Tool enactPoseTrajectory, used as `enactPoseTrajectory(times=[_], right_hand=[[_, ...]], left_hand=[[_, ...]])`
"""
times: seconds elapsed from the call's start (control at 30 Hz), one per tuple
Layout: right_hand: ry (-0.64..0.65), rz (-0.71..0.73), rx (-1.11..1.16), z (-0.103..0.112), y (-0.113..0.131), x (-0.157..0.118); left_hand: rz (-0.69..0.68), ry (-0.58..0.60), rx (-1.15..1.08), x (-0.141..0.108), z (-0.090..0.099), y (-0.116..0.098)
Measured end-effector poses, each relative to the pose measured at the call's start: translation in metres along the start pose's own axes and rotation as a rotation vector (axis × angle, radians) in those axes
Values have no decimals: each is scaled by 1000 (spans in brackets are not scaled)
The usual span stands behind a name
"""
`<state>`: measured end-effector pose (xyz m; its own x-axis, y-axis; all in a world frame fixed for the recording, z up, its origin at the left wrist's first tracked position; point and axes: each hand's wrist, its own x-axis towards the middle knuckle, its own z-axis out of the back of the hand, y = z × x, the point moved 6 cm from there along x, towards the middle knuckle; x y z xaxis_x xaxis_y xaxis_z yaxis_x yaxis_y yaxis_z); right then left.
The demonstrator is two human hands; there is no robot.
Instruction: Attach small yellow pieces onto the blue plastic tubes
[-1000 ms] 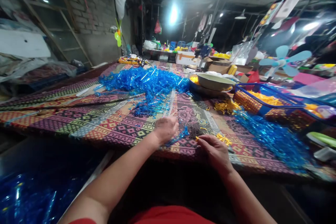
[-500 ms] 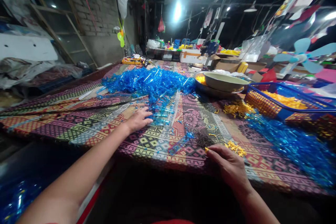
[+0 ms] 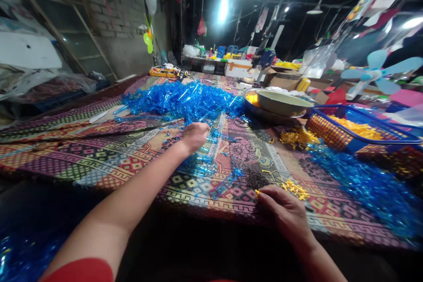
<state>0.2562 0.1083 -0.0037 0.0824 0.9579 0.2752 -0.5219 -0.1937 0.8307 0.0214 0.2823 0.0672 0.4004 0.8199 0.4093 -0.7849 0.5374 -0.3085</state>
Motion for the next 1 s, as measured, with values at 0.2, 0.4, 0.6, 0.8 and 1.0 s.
enactPoseTrajectory(times=[0.2,0.4,0.6,0.8,1.0], right_hand=[[25,53,-54,-4,7,3],[34,78,-51,-6,8,4],[27,90,-20,-6,6,4],[33,82,-7,-5,7,5],[32,71,-15,-6,5,4]], left_hand=[[-96,333,194,47,-74,-48],[-220,485,298,42,-97,-53],[-359,389,306,17,-60,-57],[-739,250,443,-75,-4,-53],[-667,268,490,-140,41,10]])
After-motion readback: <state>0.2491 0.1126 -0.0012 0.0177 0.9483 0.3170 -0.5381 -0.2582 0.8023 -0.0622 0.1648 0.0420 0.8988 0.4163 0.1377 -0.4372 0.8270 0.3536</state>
